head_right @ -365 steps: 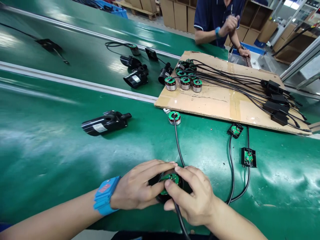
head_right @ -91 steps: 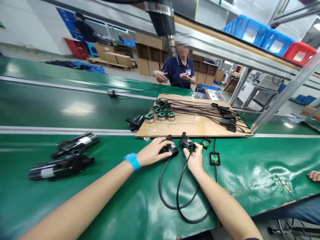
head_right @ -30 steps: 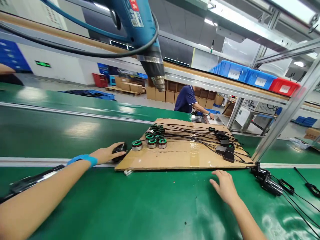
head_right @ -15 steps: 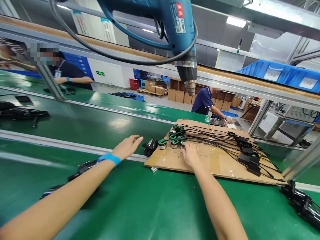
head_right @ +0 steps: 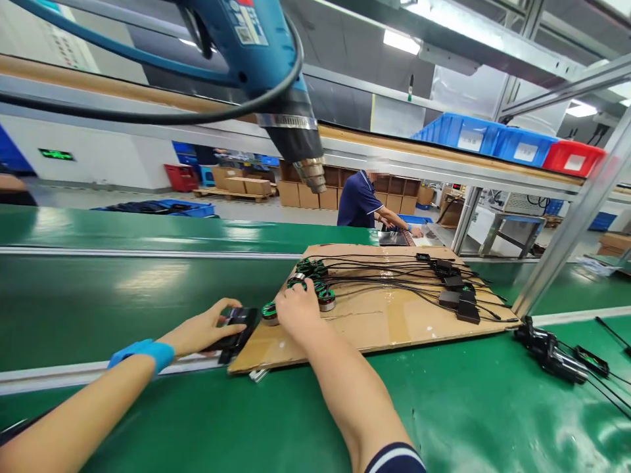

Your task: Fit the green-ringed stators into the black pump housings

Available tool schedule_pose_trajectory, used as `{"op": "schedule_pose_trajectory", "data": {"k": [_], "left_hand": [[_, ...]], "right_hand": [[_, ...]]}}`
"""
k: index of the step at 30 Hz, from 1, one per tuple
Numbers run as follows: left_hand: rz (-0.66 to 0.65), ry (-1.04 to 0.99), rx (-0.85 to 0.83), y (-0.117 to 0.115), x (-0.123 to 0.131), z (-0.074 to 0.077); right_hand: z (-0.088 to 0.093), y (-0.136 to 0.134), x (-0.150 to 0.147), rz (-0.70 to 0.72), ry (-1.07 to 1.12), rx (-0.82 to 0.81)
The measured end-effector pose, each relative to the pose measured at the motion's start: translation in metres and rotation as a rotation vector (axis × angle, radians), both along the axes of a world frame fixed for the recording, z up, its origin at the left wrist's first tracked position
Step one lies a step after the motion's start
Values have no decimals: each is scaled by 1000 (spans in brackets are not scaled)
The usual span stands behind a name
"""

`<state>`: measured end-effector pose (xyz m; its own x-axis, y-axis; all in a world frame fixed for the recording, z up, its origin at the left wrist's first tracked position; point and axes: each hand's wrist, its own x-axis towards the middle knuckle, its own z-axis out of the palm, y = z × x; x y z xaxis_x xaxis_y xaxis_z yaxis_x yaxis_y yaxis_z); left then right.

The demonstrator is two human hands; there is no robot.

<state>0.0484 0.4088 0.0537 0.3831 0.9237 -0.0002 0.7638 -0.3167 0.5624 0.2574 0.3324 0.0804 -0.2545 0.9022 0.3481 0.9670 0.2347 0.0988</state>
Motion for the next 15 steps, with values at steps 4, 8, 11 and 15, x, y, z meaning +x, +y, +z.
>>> {"op": "schedule_pose_trajectory", "data": {"k": [4,8,11,15], "left_hand": [[113,-23,89,-32,-5,8],[283,-145,225,-87,-15,23],[268,-339,256,-150,-21,23],[-21,-399,200,-234,-9,-1]], "right_hand": [[11,-39,0,14,-32,71],[7,-125,11,32,-41,210],[0,-200,20,66,5,311],[11,-277,27,107,122,376]]}}
